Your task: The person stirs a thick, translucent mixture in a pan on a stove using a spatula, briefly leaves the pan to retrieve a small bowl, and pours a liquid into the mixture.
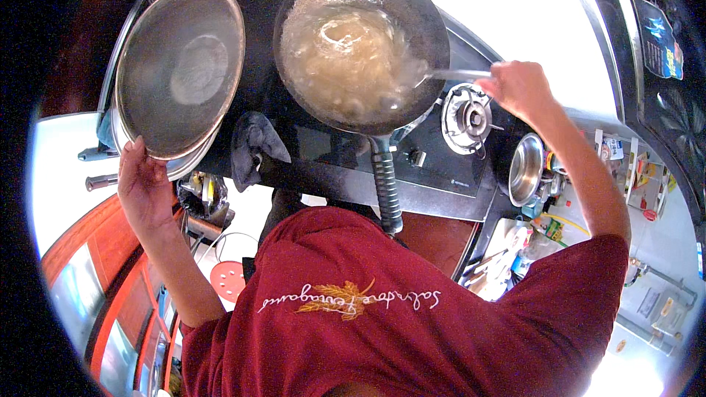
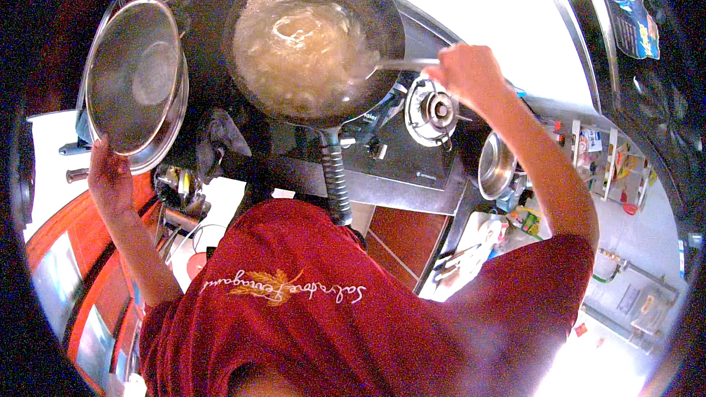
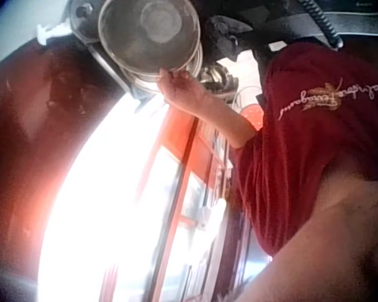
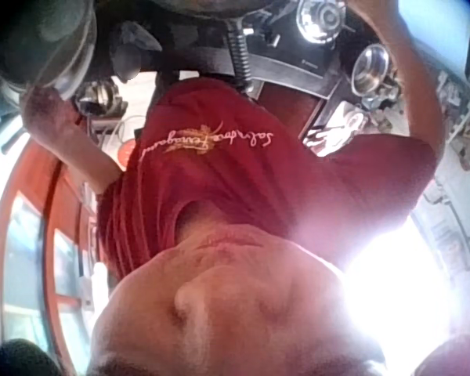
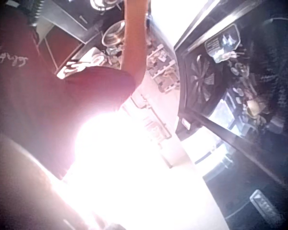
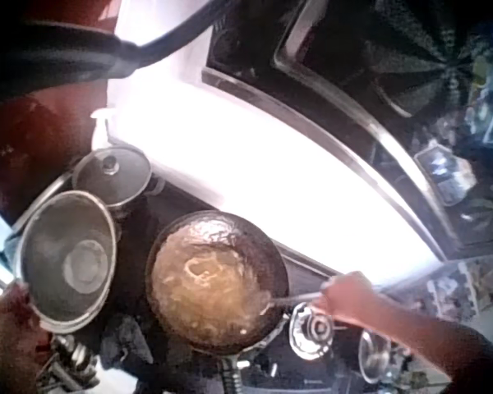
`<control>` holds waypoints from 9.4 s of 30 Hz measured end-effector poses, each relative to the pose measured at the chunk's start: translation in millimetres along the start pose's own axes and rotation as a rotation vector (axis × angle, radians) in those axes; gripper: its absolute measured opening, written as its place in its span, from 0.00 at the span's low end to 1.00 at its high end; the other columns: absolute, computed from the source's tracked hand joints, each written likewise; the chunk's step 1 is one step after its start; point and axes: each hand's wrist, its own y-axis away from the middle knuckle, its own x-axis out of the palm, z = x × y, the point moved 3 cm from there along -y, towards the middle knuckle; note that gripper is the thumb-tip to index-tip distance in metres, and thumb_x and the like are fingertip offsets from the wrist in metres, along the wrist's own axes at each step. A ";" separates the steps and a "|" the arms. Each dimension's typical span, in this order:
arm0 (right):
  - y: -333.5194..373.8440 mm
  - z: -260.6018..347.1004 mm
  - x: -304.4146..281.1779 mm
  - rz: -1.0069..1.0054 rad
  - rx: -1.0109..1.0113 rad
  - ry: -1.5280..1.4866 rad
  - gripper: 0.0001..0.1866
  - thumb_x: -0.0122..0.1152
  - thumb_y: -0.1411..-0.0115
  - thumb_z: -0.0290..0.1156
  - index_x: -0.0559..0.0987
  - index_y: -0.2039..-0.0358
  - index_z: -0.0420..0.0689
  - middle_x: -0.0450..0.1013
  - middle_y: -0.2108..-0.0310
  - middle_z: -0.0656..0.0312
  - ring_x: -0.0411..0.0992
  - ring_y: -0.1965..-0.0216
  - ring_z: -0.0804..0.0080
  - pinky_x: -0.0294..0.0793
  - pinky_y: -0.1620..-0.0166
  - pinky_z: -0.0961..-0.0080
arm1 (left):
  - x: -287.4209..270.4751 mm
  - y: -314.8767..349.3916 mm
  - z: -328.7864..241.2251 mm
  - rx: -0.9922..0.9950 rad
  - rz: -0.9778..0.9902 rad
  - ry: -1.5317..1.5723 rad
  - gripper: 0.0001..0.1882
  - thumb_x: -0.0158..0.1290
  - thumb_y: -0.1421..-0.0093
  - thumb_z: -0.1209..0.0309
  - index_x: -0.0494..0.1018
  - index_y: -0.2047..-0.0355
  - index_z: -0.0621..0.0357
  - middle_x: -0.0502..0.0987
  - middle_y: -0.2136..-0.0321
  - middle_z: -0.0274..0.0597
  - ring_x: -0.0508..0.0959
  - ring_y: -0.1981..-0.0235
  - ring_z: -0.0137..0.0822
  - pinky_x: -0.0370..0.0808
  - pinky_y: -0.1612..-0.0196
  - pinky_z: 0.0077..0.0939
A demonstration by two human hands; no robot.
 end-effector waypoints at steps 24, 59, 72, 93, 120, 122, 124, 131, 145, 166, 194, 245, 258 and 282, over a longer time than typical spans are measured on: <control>-9.4 12.6 26.4 -0.019 0.297 -0.179 0.25 0.46 0.44 0.56 0.76 0.74 0.44 0.75 0.76 0.54 0.75 0.70 0.57 0.75 0.68 0.64 | -3.3 -15.9 0.5 -0.018 -0.042 -0.054 0.03 0.50 0.44 0.76 0.71 0.68 0.58 0.77 0.70 0.39 0.77 0.70 0.27 0.75 0.69 0.18; 52.9 127.6 -12.7 0.055 -0.031 -0.470 0.13 0.45 0.39 0.37 0.65 0.63 0.39 0.71 0.81 0.52 0.73 0.79 0.53 0.72 0.76 0.60 | 2.0 -29.3 -9.5 -0.054 0.040 -0.085 0.04 0.48 0.42 0.75 0.72 0.68 0.59 0.77 0.73 0.37 0.76 0.77 0.26 0.68 0.80 0.12; 81.2 64.1 -38.9 0.325 0.047 -0.469 0.18 0.42 0.39 0.42 0.74 0.69 0.41 0.73 0.77 0.49 0.74 0.72 0.53 0.73 0.66 0.57 | -9.4 -31.8 -13.1 -0.048 0.148 -0.033 0.05 0.48 0.42 0.73 0.72 0.66 0.59 0.77 0.68 0.40 0.76 0.72 0.26 0.71 0.74 0.13; 49.8 136.2 -62.9 0.239 -0.099 -0.612 0.15 0.42 0.39 0.35 0.72 0.74 0.38 0.71 0.77 0.46 0.72 0.72 0.47 0.71 0.66 0.57 | -13.8 -21.3 -17.3 -0.019 -0.032 -0.079 0.02 0.50 0.43 0.74 0.71 0.69 0.57 0.77 0.74 0.36 0.76 0.77 0.25 0.67 0.81 0.10; 53.1 85.8 -47.2 0.117 0.120 -0.515 0.14 0.45 0.41 0.37 0.75 0.72 0.41 0.74 0.73 0.50 0.74 0.67 0.53 0.73 0.63 0.57 | 53.7 10.1 28.1 0.193 0.109 -0.661 0.03 0.51 0.45 0.77 0.71 0.71 0.64 0.75 0.66 0.40 0.77 0.73 0.28 0.73 0.73 0.16; 78.7 87.2 -60.7 0.255 0.106 -0.457 0.14 0.46 0.41 0.38 0.76 0.72 0.41 0.74 0.73 0.50 0.74 0.67 0.55 0.73 0.62 0.58 | 53.4 12.7 27.1 0.169 0.094 -0.674 0.03 0.51 0.45 0.77 0.71 0.70 0.64 0.75 0.67 0.40 0.76 0.73 0.27 0.72 0.74 0.15; 81.4 105.6 -60.6 0.312 0.074 -0.428 0.15 0.46 0.41 0.39 0.75 0.70 0.41 0.74 0.72 0.50 0.75 0.67 0.56 0.73 0.62 0.59 | 55.1 13.6 25.6 0.134 0.052 -0.640 0.04 0.51 0.45 0.76 0.71 0.70 0.64 0.75 0.70 0.39 0.76 0.74 0.27 0.71 0.75 0.15; -7.0 113.9 -28.6 -0.008 0.221 -0.551 0.15 0.44 0.39 0.40 0.72 0.66 0.42 0.73 0.75 0.47 0.73 0.69 0.48 0.70 0.63 0.53 | 19.6 12.4 15.4 0.017 0.026 -0.475 0.04 0.52 0.45 0.74 0.68 0.73 0.60 0.74 0.78 0.38 0.76 0.79 0.29 0.68 0.81 0.13; 7.2 100.0 -2.2 -0.082 0.172 -0.297 0.12 0.47 0.42 0.38 0.70 0.64 0.42 0.74 0.77 0.54 0.75 0.72 0.56 0.75 0.72 0.63 | 2.1 26.3 -19.0 0.099 -0.002 -0.358 0.03 0.52 0.44 0.74 0.68 0.70 0.57 0.74 0.82 0.37 0.74 0.82 0.26 0.64 0.84 0.11; 52.1 65.5 -1.2 0.120 -0.037 -0.176 0.12 0.45 0.40 0.39 0.70 0.60 0.48 0.72 0.83 0.57 0.74 0.78 0.61 0.74 0.72 0.64 | 2.0 32.3 -28.6 0.102 0.031 -0.303 0.04 0.52 0.44 0.73 0.68 0.71 0.56 0.73 0.81 0.33 0.74 0.81 0.25 0.62 0.83 0.10; -6.7 87.3 3.3 -0.192 0.045 -0.194 0.13 0.46 0.40 0.39 0.69 0.67 0.41 0.72 0.83 0.58 0.74 0.80 0.60 0.73 0.78 0.65 | 3.8 20.8 -11.7 0.062 0.015 -0.339 0.04 0.51 0.43 0.73 0.68 0.71 0.58 0.74 0.82 0.35 0.73 0.82 0.24 0.62 0.83 0.11; 14.9 127.5 -12.0 -0.212 -0.126 -0.307 0.14 0.45 0.39 0.38 0.69 0.68 0.38 0.69 0.87 0.61 0.71 0.86 0.64 0.71 0.83 0.72 | 18.9 16.6 0.3 0.014 0.029 -0.344 0.03 0.51 0.43 0.74 0.68 0.72 0.58 0.73 0.82 0.35 0.73 0.82 0.24 0.62 0.83 0.09; 25.8 123.9 -11.7 -0.180 -0.168 -0.298 0.13 0.45 0.39 0.38 0.69 0.66 0.39 0.69 0.87 0.59 0.72 0.85 0.63 0.70 0.83 0.68 | 18.2 15.9 -2.9 0.034 0.012 -0.375 0.03 0.51 0.43 0.74 0.68 0.72 0.58 0.73 0.81 0.34 0.72 0.82 0.23 0.62 0.83 0.10; 3.0 100.1 -26.4 -0.030 -0.044 -0.321 0.18 0.39 0.37 0.46 0.71 0.64 0.44 0.73 0.79 0.55 0.75 0.74 0.58 0.75 0.71 0.61 | 12.8 10.1 -0.3 0.004 0.065 -0.383 0.03 0.51 0.43 0.74 0.68 0.72 0.58 0.73 0.80 0.35 0.73 0.81 0.25 0.62 0.83 0.11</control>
